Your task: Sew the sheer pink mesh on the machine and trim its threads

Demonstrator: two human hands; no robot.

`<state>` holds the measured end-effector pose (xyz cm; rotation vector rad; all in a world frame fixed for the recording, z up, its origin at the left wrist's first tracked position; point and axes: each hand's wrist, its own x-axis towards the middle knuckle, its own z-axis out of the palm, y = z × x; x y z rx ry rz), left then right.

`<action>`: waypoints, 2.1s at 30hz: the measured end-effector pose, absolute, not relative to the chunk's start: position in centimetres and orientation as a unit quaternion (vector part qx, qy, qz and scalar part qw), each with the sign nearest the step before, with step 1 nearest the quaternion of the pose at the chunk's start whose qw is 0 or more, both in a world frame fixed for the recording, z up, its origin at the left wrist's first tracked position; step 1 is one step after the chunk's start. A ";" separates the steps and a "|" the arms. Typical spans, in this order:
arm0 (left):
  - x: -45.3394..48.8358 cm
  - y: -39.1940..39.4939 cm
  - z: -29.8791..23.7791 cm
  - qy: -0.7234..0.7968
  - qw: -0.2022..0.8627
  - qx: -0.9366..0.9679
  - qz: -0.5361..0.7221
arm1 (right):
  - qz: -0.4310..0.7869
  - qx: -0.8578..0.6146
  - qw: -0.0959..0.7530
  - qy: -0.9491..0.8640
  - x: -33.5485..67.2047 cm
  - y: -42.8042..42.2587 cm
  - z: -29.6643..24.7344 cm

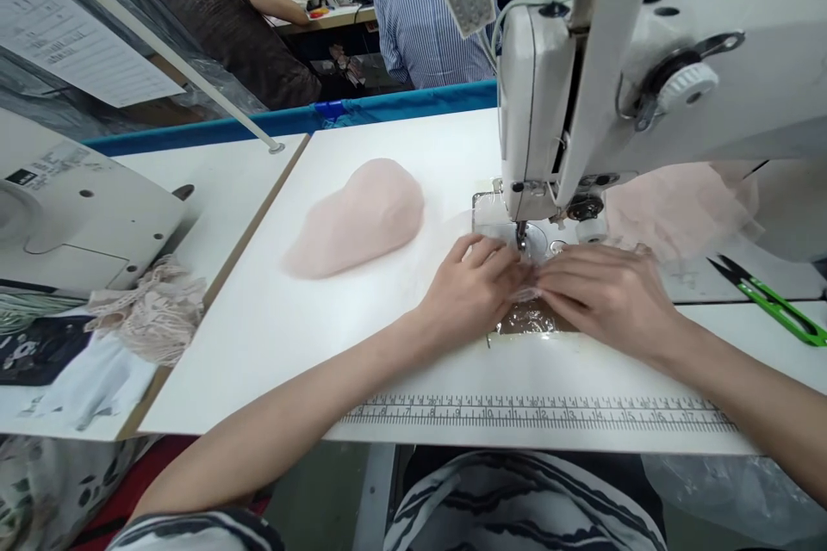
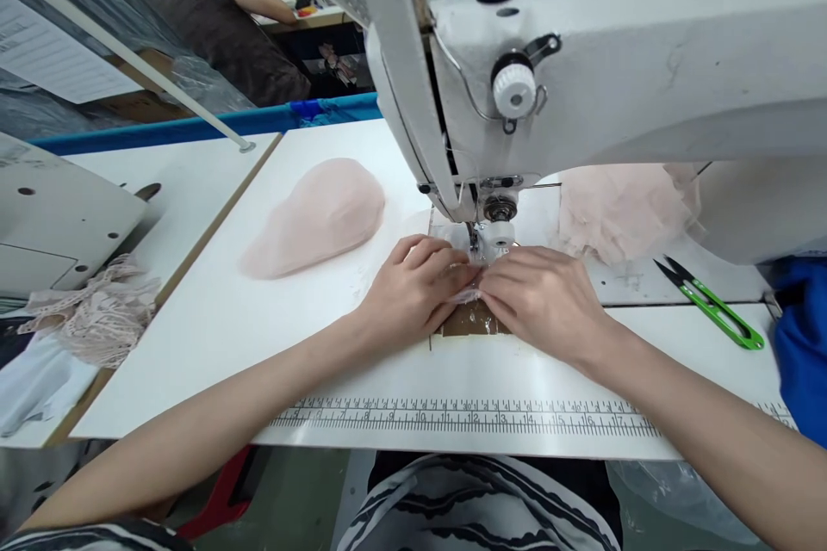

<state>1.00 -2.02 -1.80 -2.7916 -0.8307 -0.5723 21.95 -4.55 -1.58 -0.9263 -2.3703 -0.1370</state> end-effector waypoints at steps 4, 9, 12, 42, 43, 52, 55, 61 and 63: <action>0.3 -3.2 -2.1 -0.243 0.146 -0.942 -0.179 | -0.108 -0.313 0.270 -0.904 21.7 -5.0 -1.5; 0.1 -3.7 -2.1 -0.245 0.113 -0.948 -0.171 | -0.094 -0.304 0.260 -0.912 21.7 -5.0 -1.6; 0.1 -3.8 -2.0 -0.249 0.113 -0.947 -0.170 | -0.092 -0.306 0.259 -0.912 21.8 -5.0 -1.7; 0.2 -3.0 -2.3 -0.256 0.106 -0.940 -0.197 | -0.154 -0.322 0.247 -0.901 21.8 -4.2 -2.1; 0.1 -3.2 -2.3 -0.249 0.107 -0.942 -0.199 | -0.155 -0.322 0.246 -0.901 21.8 -4.2 -2.1; 0.1 -3.7 -2.3 -0.249 0.118 -0.940 -0.202 | -0.142 -0.329 0.240 -0.902 21.8 -4.9 -2.2; 0.0 -3.3 -2.4 -0.252 0.114 -0.940 -0.200 | -0.144 -0.336 0.238 -0.900 21.7 -4.8 -2.3; 0.3 -3.5 -2.3 -0.264 0.136 -0.931 -0.213 | -0.155 -0.354 0.228 -0.894 21.6 -4.7 -2.3; 0.4 -3.9 -2.2 -0.259 0.144 -0.931 -0.211 | -0.155 -0.357 0.227 -0.893 21.6 -4.7 -2.4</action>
